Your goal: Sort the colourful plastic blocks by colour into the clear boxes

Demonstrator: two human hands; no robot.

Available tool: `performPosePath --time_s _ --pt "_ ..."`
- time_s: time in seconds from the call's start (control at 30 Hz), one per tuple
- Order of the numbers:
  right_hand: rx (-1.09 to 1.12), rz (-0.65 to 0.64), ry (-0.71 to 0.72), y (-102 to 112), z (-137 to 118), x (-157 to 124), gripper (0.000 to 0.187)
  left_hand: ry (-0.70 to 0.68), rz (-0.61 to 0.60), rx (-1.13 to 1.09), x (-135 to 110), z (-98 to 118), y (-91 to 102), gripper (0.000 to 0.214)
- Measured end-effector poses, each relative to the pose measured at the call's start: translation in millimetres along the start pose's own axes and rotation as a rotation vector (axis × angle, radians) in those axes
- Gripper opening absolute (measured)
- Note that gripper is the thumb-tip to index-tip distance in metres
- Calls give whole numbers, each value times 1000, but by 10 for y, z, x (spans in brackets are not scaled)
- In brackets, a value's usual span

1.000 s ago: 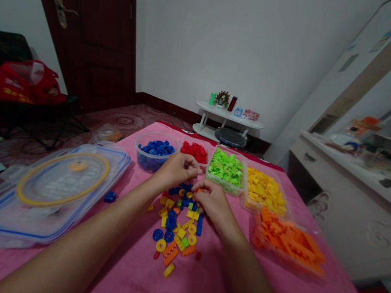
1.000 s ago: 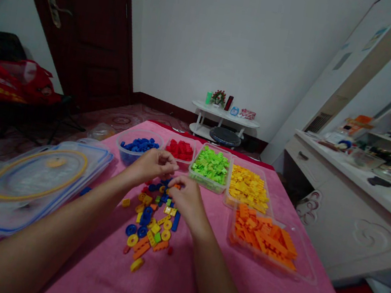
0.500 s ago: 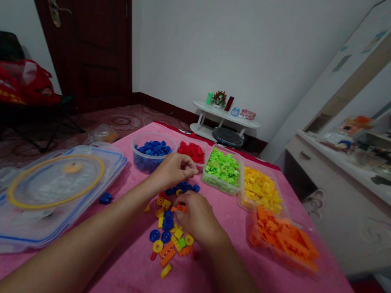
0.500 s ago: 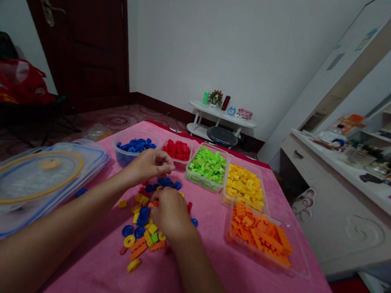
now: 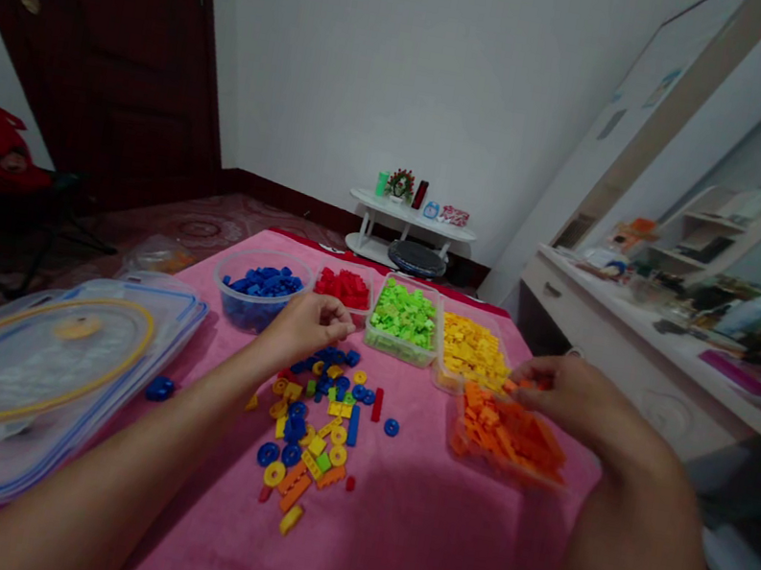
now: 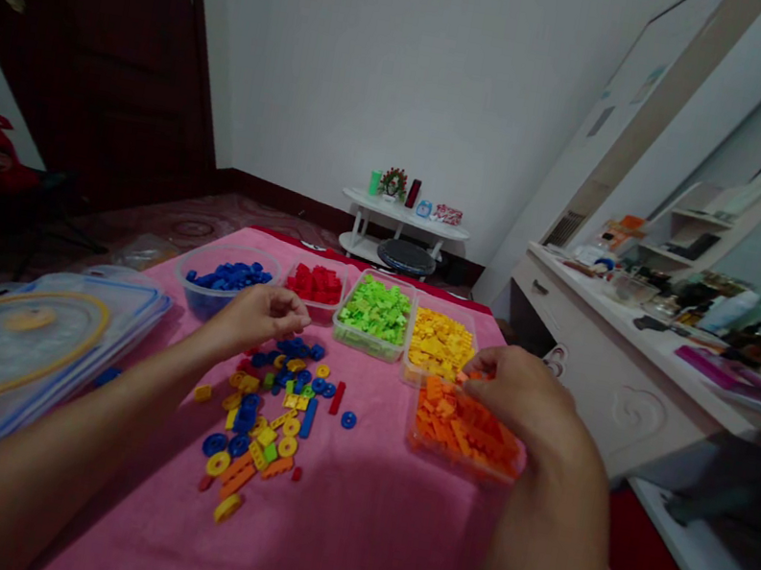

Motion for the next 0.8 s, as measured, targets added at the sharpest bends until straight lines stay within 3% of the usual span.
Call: performPosePath --time_s 0.1,0.2,0.27,0.37,0.5,0.6,0.7,0.8 --pt "23 -68 5 -140 56 17 12 -7 -9 14 -3 3 -12 20" --pt "28 -89 -5 -208 -30 47 23 0 -3 6 -3 -4 -4 19" --pt "19 -61 -22 -196 -132 67 31 7 2 -7 -6 -9 -3 17" --pt "33 27 41 -170 -432 80 24 15 -28 13 -12 -19 -31 15" --pt "100 -40 198 -399 -986 46 13 -8 -83 305 -33 -37 -21 16" --pt "84 -109 271 -670 -1307 0 15 102 -121 633 -70 -137 89 25" --pt "65 -97 306 -879 -1476 -28 17 225 -187 835 -120 -234 210 33" --pt "90 -56 345 -1017 -1547 -23 25 262 -256 886 -151 -273 242 30"
Point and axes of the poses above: each hand's wrist, its own x-axis towards the middle knuckle, its own y-axis out of the back of the hand, z = x × y, the point moved 6 cm from there along x, towards the middle knuckle, and after that the axes turned 3 degrees about z, right-handed, at the moved point
